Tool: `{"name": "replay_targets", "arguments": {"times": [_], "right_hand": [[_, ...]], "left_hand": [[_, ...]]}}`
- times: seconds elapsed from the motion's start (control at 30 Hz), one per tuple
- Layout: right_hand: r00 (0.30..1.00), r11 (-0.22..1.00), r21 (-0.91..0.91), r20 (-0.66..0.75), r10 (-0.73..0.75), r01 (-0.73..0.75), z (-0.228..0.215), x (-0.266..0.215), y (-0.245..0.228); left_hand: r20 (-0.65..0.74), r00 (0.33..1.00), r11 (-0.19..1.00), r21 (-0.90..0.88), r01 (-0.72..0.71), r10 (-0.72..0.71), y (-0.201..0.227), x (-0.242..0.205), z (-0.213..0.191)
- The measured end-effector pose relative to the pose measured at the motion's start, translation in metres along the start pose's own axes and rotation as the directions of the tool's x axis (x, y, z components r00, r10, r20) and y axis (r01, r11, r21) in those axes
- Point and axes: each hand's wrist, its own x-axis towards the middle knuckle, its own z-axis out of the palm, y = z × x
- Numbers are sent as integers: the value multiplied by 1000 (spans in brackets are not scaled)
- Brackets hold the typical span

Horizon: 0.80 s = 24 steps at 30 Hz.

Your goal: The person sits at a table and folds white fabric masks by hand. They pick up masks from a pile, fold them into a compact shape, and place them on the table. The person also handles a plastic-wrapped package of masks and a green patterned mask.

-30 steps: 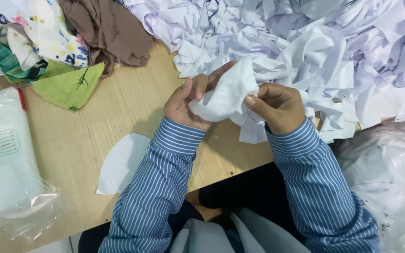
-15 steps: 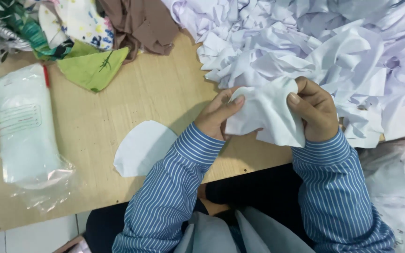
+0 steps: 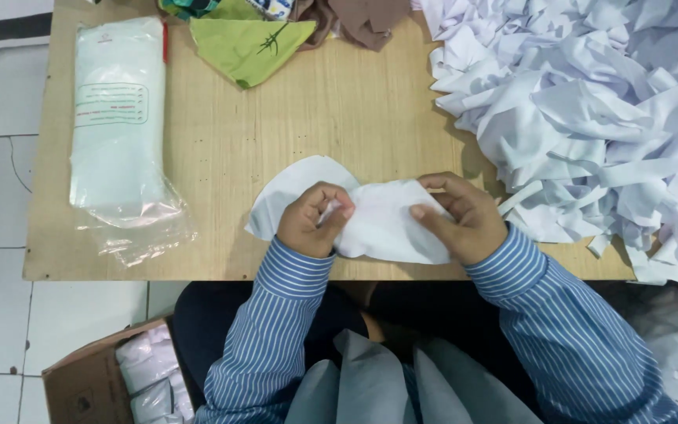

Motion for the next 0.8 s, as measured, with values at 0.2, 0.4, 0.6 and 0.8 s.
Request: {"name": "replay_targets", "arguments": {"times": [0.2,0.4,0.6,0.8], "right_hand": [[982,967,-212,153,-109,140,33,9,4],[942,846,-431,249,-223,314,56,19,-20],[918,734,-551,217,-332,396,64,7,-14],[924,606,-706,206,-321,368,61,-2,-7]], "left_hand": [[3,1000,974,224,-16,15,22,-2,-54],[-70,983,939,291,185,-172,16,-6,-85],[-127,983,941,329,-84,132,0,0,-90],[-159,982,940,338,-38,97,1,-8,-95]]}}
